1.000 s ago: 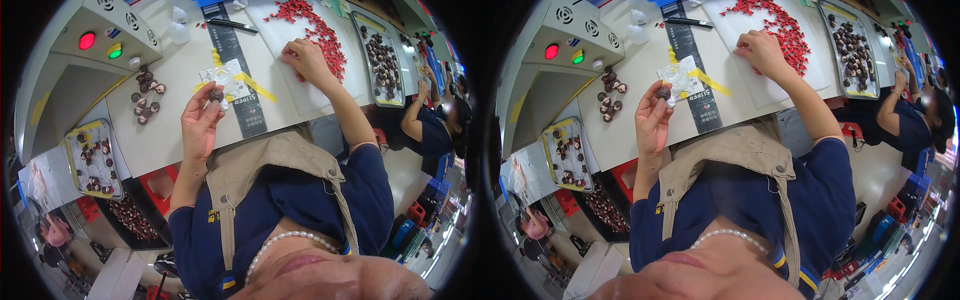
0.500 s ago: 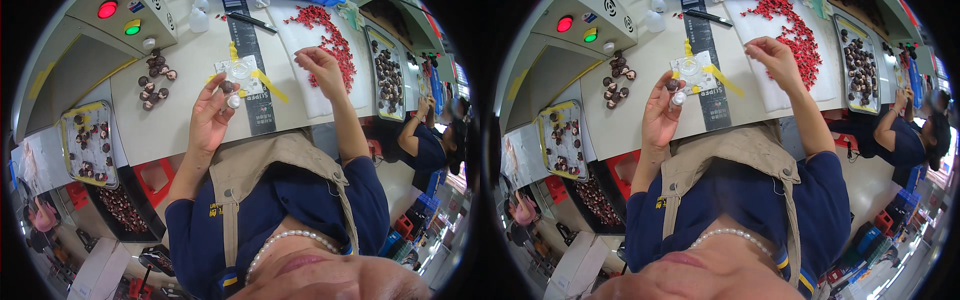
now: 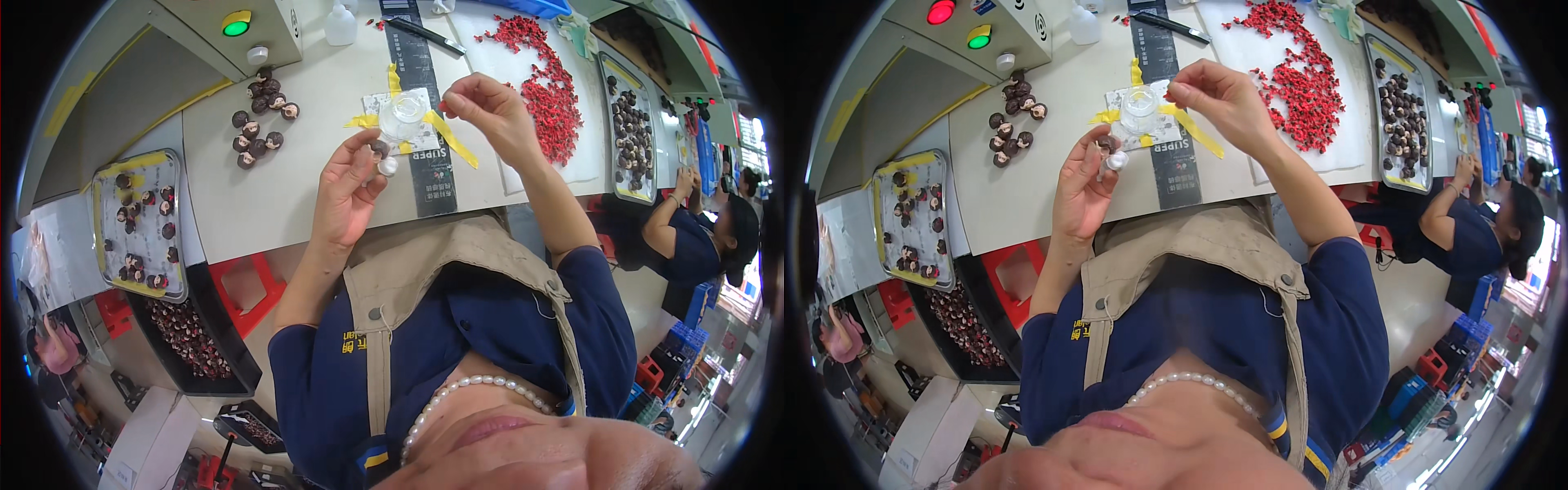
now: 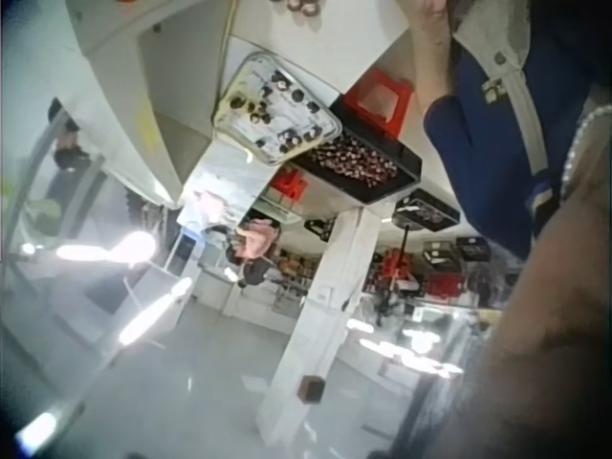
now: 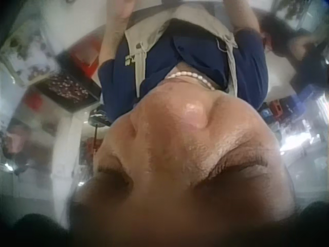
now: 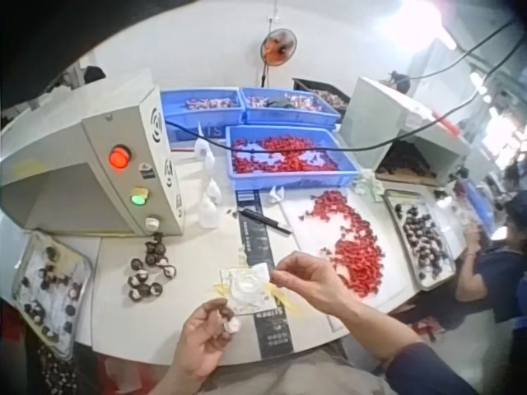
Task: The person decorates small figurine heads by picking them up, attaching small red bow accessories to each head by hand with glue, and placing the finished heads onto the table and tray.
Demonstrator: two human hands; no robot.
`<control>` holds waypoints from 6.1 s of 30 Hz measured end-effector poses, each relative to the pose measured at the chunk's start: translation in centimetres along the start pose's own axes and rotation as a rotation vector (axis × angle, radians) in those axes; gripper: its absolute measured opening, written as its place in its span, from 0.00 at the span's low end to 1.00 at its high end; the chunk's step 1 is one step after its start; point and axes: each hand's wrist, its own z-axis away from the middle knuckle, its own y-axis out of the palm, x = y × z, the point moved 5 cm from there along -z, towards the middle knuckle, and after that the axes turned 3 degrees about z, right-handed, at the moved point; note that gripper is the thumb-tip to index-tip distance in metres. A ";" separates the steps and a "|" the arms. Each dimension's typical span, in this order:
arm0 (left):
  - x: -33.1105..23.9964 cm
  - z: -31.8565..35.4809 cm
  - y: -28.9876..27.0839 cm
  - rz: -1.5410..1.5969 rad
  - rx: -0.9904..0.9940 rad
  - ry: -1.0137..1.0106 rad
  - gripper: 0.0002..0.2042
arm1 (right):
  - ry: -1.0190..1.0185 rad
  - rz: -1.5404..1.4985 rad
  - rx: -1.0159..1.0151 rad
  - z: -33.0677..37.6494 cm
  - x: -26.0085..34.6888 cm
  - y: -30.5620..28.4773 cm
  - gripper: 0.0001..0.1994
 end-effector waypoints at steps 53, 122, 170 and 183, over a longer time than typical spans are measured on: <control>2.0 -0.4 2.4 -0.341 -0.015 0.236 0.20 | -0.206 0.212 0.008 2.7 2.4 3.3 0.08; -18.6 -2.6 -5.0 -1.916 -0.001 0.551 0.10 | 0.060 -0.098 -0.181 2.9 -4.6 -6.1 0.11; 1.9 0.3 -0.8 -0.203 0.007 0.105 0.17 | -0.606 0.977 -0.215 -1.6 2.7 4.5 0.05; 2.7 -0.9 1.7 -0.145 0.002 0.091 0.17 | -0.333 0.350 -0.086 0.9 3.0 3.1 0.05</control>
